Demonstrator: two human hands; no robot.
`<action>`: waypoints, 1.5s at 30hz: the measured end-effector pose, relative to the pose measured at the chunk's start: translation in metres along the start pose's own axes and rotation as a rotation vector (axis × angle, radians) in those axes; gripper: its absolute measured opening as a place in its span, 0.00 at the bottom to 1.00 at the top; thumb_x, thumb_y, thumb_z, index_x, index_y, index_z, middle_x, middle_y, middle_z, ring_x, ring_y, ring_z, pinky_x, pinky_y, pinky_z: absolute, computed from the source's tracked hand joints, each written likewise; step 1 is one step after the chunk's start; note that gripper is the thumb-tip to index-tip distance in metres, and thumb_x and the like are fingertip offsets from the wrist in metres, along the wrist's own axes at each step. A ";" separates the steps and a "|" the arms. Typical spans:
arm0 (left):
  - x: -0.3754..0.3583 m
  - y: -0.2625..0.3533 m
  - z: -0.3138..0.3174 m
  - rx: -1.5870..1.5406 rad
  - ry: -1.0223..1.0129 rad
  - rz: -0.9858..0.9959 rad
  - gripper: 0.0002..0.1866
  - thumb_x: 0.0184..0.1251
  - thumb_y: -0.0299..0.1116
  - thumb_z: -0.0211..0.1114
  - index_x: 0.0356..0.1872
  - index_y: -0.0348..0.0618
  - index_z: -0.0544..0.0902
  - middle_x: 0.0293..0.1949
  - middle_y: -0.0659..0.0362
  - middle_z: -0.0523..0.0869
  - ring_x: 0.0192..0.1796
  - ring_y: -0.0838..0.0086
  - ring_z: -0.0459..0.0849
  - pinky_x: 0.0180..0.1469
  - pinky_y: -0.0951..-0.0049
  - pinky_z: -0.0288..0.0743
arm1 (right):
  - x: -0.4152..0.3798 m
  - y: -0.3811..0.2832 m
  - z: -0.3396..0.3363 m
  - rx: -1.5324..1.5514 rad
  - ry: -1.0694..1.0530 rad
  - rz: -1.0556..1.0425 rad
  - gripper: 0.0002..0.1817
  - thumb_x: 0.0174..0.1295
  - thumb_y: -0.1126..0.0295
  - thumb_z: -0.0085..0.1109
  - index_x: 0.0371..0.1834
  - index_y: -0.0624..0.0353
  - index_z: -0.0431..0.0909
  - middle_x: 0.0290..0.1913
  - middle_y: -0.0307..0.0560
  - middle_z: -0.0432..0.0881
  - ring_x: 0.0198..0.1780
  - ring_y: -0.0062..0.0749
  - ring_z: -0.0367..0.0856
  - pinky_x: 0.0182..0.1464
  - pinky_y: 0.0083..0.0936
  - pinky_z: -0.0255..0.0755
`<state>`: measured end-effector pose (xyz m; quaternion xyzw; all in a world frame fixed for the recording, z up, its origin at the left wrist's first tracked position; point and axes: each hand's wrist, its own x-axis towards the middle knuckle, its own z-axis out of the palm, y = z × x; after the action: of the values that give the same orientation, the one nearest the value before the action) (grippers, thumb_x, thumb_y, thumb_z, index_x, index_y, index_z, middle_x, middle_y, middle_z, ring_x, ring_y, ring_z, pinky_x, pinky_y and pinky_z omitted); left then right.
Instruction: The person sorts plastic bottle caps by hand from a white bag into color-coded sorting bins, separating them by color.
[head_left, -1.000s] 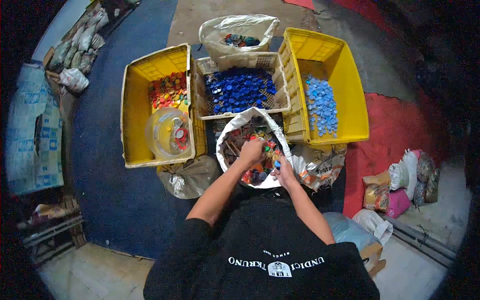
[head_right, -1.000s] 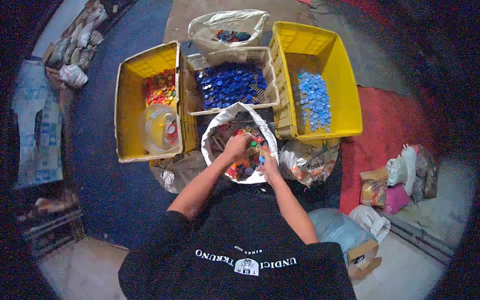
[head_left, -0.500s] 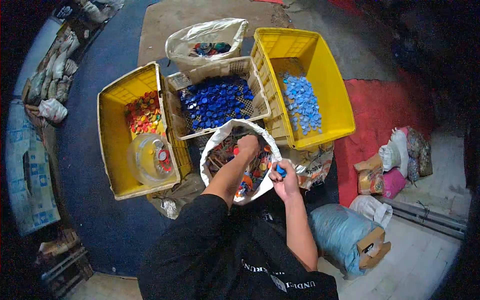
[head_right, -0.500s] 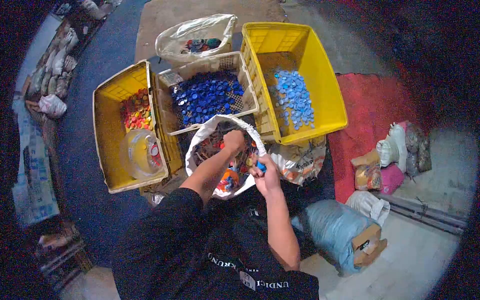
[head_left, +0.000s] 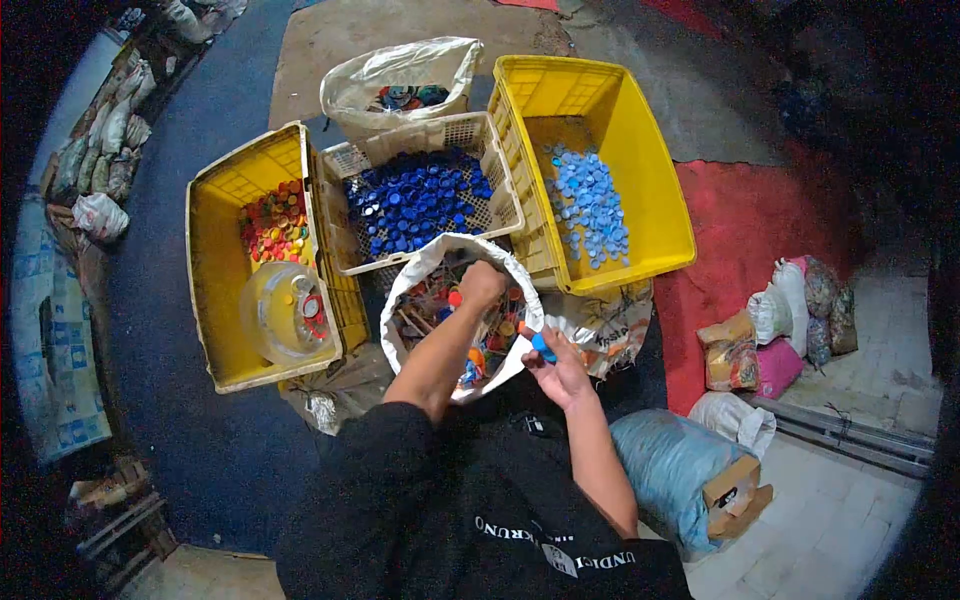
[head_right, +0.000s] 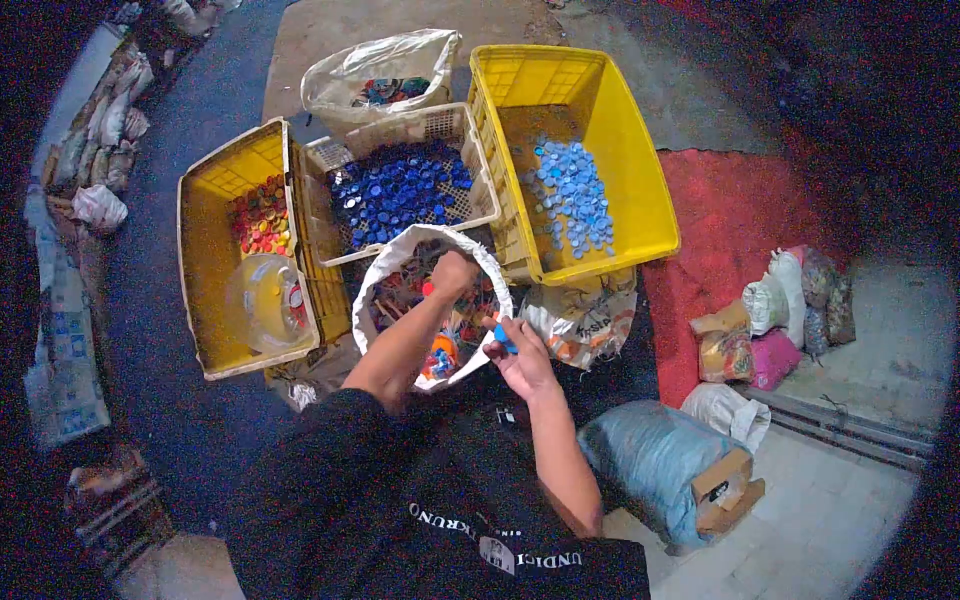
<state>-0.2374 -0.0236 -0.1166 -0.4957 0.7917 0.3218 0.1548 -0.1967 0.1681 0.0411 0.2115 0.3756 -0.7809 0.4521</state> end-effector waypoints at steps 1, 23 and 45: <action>-0.017 -0.007 -0.028 -0.144 -0.165 0.164 0.19 0.53 0.49 0.64 0.36 0.44 0.88 0.38 0.52 0.88 0.38 0.58 0.88 0.40 0.60 0.79 | -0.004 -0.006 0.000 0.000 -0.015 0.038 0.05 0.67 0.68 0.56 0.43 0.53 0.72 0.48 0.51 0.80 0.36 0.28 0.78 0.46 0.32 0.78; -0.172 0.159 -0.089 -1.008 -0.126 0.615 0.31 0.70 0.51 0.57 0.64 0.38 0.68 0.43 0.55 0.81 0.35 0.72 0.80 0.31 0.75 0.75 | 0.005 -0.182 -0.030 0.188 -0.250 -0.189 0.46 0.64 0.41 0.51 0.72 0.60 0.40 0.67 0.62 0.57 0.65 0.50 0.64 0.66 0.41 0.60; -0.240 -0.089 -0.049 0.028 0.055 0.399 0.22 0.57 0.45 0.67 0.52 0.51 0.81 0.45 0.54 0.86 0.52 0.61 0.82 0.58 0.54 0.66 | 0.084 -0.018 0.007 -1.321 -0.566 -0.362 0.15 0.62 0.67 0.58 0.49 0.63 0.78 0.45 0.51 0.83 0.46 0.33 0.81 0.50 0.29 0.74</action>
<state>-0.0443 0.0815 0.0230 -0.3354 0.8824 0.3216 0.0733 -0.2544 0.1224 -0.0039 -0.3794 0.6654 -0.4791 0.4287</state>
